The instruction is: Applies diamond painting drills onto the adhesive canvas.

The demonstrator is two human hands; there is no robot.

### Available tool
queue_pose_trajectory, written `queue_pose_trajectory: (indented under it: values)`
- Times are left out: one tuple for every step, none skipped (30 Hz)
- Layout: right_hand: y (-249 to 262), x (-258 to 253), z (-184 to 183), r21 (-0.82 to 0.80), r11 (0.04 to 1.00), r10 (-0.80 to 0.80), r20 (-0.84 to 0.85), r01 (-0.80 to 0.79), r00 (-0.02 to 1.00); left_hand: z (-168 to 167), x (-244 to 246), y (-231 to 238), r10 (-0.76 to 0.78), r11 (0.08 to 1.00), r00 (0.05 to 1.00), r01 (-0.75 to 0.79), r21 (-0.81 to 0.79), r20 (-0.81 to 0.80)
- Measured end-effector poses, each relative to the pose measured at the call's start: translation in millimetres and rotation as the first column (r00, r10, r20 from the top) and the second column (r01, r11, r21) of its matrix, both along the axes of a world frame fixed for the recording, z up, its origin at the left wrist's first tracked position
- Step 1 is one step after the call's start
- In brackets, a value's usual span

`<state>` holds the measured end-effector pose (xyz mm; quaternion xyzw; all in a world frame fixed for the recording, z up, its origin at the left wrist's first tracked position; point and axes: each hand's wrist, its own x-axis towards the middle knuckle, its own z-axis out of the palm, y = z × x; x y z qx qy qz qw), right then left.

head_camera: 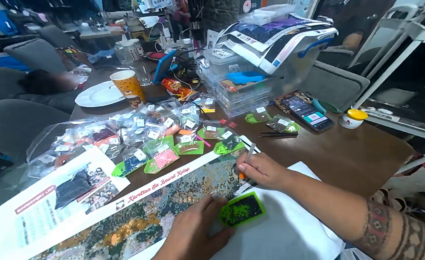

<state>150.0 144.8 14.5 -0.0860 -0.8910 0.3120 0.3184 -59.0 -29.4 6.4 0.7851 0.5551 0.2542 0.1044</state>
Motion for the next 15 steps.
queue_pose_trajectory:
  values:
    - [0.4,0.1,0.1,0.002,1.000,0.003,0.003,-0.003,1.000,-0.2,-0.1,0.1,0.000,1.000,1.000,0.000,0.003,-0.001]
    - [0.6,0.2,0.3,0.002,1.000,0.006,0.007,-0.006,1.000,-0.3,-0.2,0.1,-0.001,1.000,1.000,0.001,0.002,-0.001]
    - [0.8,0.5,0.8,0.003,1.000,0.011,0.013,-0.011,1.000,-0.2,-0.3,0.1,-0.003,1.000,1.000,0.003,0.000,-0.001]
    - [0.8,0.8,1.9,0.008,1.000,0.015,0.025,-0.015,1.000,-0.3,-0.3,0.2,-0.004,1.000,1.000,0.004,0.000,0.000]
    - [0.8,0.9,2.8,0.021,1.000,0.020,0.035,-0.020,0.999,-0.7,-0.5,0.3,-0.006,1.000,1.000,0.006,0.003,0.001]
    - [1.1,0.7,3.1,0.045,0.999,0.028,0.038,-0.030,0.999,-1.1,-0.8,0.5,-0.007,1.000,1.000,0.007,0.006,0.002]
    - [1.4,0.2,3.2,0.079,0.996,0.033,0.040,-0.036,0.999,-1.7,-0.9,0.6,-0.007,1.000,1.000,0.007,0.012,0.001]
    - [1.3,-0.7,3.3,0.111,0.993,0.041,0.037,-0.045,0.998,-2.2,-0.9,0.6,-0.007,1.000,1.000,0.007,0.017,0.000]
    - [0.7,-1.5,3.5,0.130,0.990,0.049,0.035,-0.053,0.998,-2.6,-0.9,0.6,-0.008,1.000,1.000,0.008,0.022,-0.002]
    - [-0.1,-2.3,3.4,0.139,0.989,0.051,0.032,-0.055,0.998,-2.9,-0.9,0.8,-0.008,1.000,1.000,0.009,0.028,-0.005]
    - [-1.2,-2.8,2.8,0.140,0.989,0.046,0.026,-0.049,0.999,-2.9,-0.9,0.9,-0.009,1.000,1.000,0.009,0.029,-0.008]
    - [-2.5,-3.2,2.1,0.138,0.990,0.035,0.021,-0.038,0.999,-2.6,-0.9,0.8,-0.007,1.000,1.000,0.007,0.024,-0.007]
    - [-4.0,-3.7,1.3,0.138,0.990,0.020,0.013,-0.021,1.000,-2.5,-0.8,0.8,-0.005,1.000,1.000,0.005,0.024,-0.004]
    - [-5.5,-4.3,0.7,0.139,0.990,0.003,0.006,-0.004,1.000,-2.7,-0.8,0.9,-0.004,1.000,1.000,0.004,0.028,-0.002]
    - [-6.9,-4.7,0.3,0.139,0.990,-0.014,0.000,0.014,1.000,-2.9,-0.8,0.9,-0.003,1.000,1.000,0.003,0.030,-0.002]
